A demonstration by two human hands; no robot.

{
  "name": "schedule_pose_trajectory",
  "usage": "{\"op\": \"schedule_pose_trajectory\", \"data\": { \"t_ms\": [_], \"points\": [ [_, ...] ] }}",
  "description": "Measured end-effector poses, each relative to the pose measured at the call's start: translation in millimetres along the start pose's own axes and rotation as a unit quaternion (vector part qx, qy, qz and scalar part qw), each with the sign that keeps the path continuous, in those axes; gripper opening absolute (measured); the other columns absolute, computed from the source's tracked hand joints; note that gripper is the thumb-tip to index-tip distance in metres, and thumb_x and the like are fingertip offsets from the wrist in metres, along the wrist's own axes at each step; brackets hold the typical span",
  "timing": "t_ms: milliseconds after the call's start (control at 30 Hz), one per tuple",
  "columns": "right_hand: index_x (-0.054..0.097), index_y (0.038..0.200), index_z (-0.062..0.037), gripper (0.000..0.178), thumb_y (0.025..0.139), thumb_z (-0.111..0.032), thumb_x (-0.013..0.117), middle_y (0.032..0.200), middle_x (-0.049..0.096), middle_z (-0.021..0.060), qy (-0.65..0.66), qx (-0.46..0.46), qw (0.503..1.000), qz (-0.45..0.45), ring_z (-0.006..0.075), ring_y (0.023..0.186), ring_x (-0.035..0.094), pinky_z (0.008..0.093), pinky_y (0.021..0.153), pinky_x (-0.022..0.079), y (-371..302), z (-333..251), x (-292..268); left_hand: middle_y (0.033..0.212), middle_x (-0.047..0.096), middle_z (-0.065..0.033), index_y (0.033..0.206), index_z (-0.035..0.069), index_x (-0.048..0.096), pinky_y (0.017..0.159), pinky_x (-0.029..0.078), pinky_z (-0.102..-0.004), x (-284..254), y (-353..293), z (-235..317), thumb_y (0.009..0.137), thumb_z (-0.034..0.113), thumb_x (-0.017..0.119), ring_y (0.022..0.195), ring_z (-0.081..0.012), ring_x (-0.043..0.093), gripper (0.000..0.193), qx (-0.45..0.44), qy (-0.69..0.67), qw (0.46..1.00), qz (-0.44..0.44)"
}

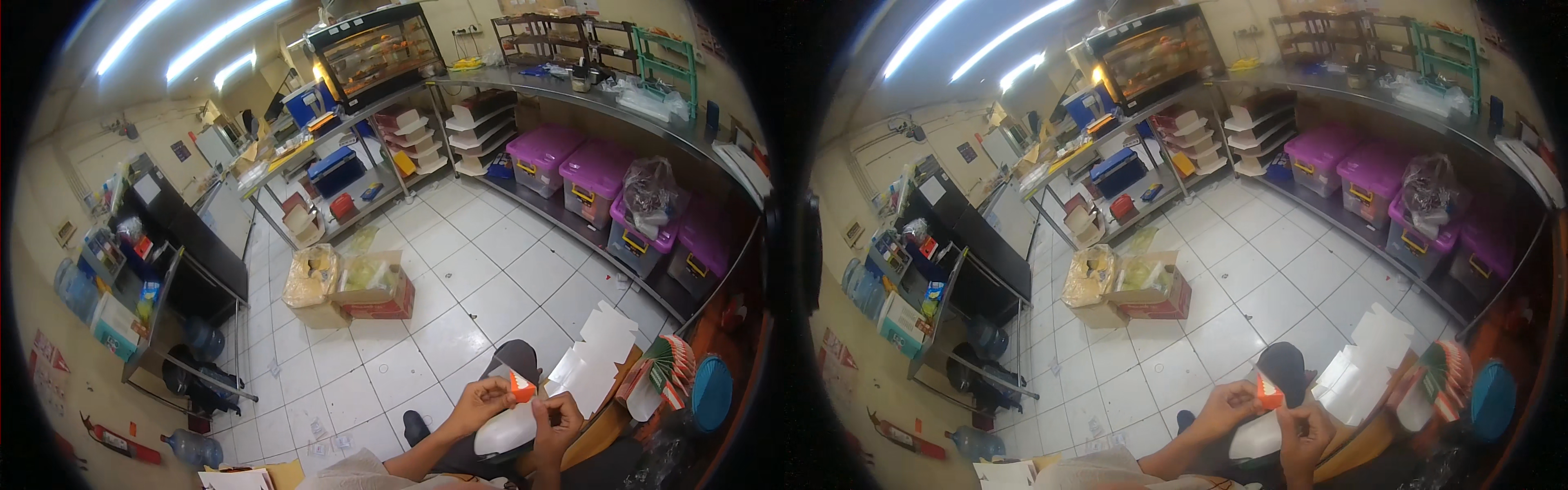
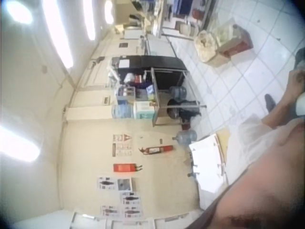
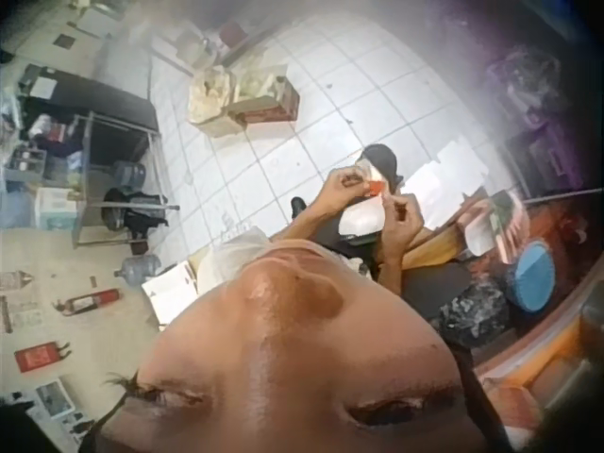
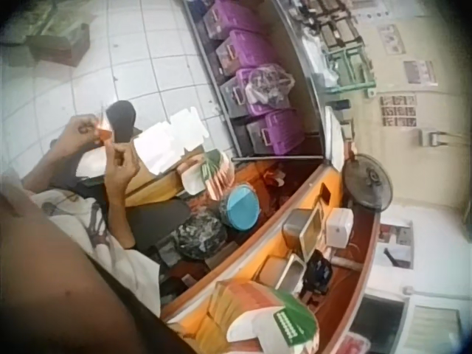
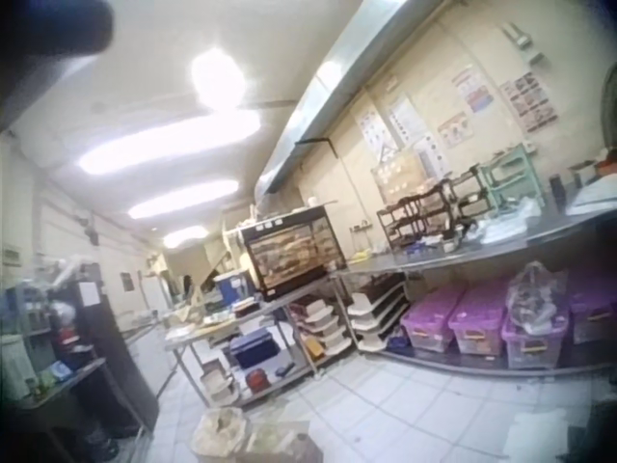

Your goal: The person sits on the floor and folds flat cardboard pieces into small boxes by hand. They repeatedly fold the flaps and tuck the tabs to secure the structure, then place the finished boxes into a stack on the floor.

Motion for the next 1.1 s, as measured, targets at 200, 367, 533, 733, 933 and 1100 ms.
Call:
{"op": "schedule_pose_trajectory", "data": {
  "t_ms": [200,367,533,733,933,1100],
  "points": [
    [0.046,0.067,-0.0021,0.02,0.077,-0.004,0.064,0.062,0.046,0.0034,-0.068,-0.041,0.996,0.041,0.0113,0.054,0.042,0.0247,0.048,0.031,-14,11,4,0.103,0.055,-0.0051,0.095,-0.002,0.058,0.082,0.042,-0.0259,17,-2,6,0.085,0.004,0.058,0.094,-0.0115,0.053,0.012,0.113,0.032,0.993,-0.009],
    [0.046,0.066,-0.0031,0.021,0.077,-0.006,0.064,0.06,0.046,0.0041,-0.053,-0.003,0.999,0.011,0.0134,0.052,0.042,0.0268,0.048,0.032,-13,16,9,0.097,0.055,-0.0039,0.095,-0.001,0.055,0.081,0.041,-0.0241,8,-5,-6,0.085,0.003,0.058,0.092,-0.0101,0.053,0.011,0.087,0.002,0.994,-0.06],
    [0.045,0.065,-0.0041,0.023,0.08,-0.007,0.062,0.059,0.044,0.002,-0.115,-0.043,0.992,-0.018,0.0106,0.051,0.039,0.025,0.047,0.03,-17,-9,18,0.097,0.054,-0.0043,0.092,0.0,0.053,0.082,0.043,-0.0269,11,-11,4,0.084,0.004,0.058,0.094,-0.0111,0.053,0.01,0.064,-0.024,0.997,-0.038],
    [0.048,0.067,-0.0031,0.021,0.079,-0.009,0.065,0.059,0.048,0.0019,-0.02,0.058,0.998,-0.032,0.0082,0.053,0.043,0.0238,0.048,0.033,-18,5,19,0.101,0.053,-0.006,0.093,0.001,0.053,0.085,0.045,-0.0302,6,-12,-9,0.081,-0.001,0.062,0.096,-0.0143,0.054,0.015,0.166,-0.038,0.984,-0.047],
    [0.049,0.068,-0.0015,0.02,0.076,-0.003,0.067,0.061,0.051,0.0002,0.099,0.129,0.986,-0.034,0.007,0.053,0.047,0.0212,0.05,0.037,-19,29,22,0.1,0.054,-0.0089,0.096,0.0,0.058,0.078,0.046,-0.0241,12,-16,14,0.082,-0.003,0.058,0.092,-0.0129,0.056,0.014,0.277,-0.006,0.96,0.046],
    [0.049,0.068,-0.0015,0.021,0.071,0.002,0.069,0.068,0.051,0.0008,0.191,0.15,0.968,0.059,0.0082,0.058,0.047,0.0217,0.055,0.038,-19,22,10,0.093,0.059,-0.0089,0.099,0.0,0.061,0.074,0.045,-0.0232,24,-24,14,0.082,-0.002,0.056,0.089,-0.0132,0.056,0.017,0.197,0.167,0.961,0.101]
  ]
}}
Point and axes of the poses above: each hand's wrist, its own y-axis towards the middle knuckle, its own x-axis out of the palm, z = x × y, the point moved 8 cm from there along y, towards the middle knuckle
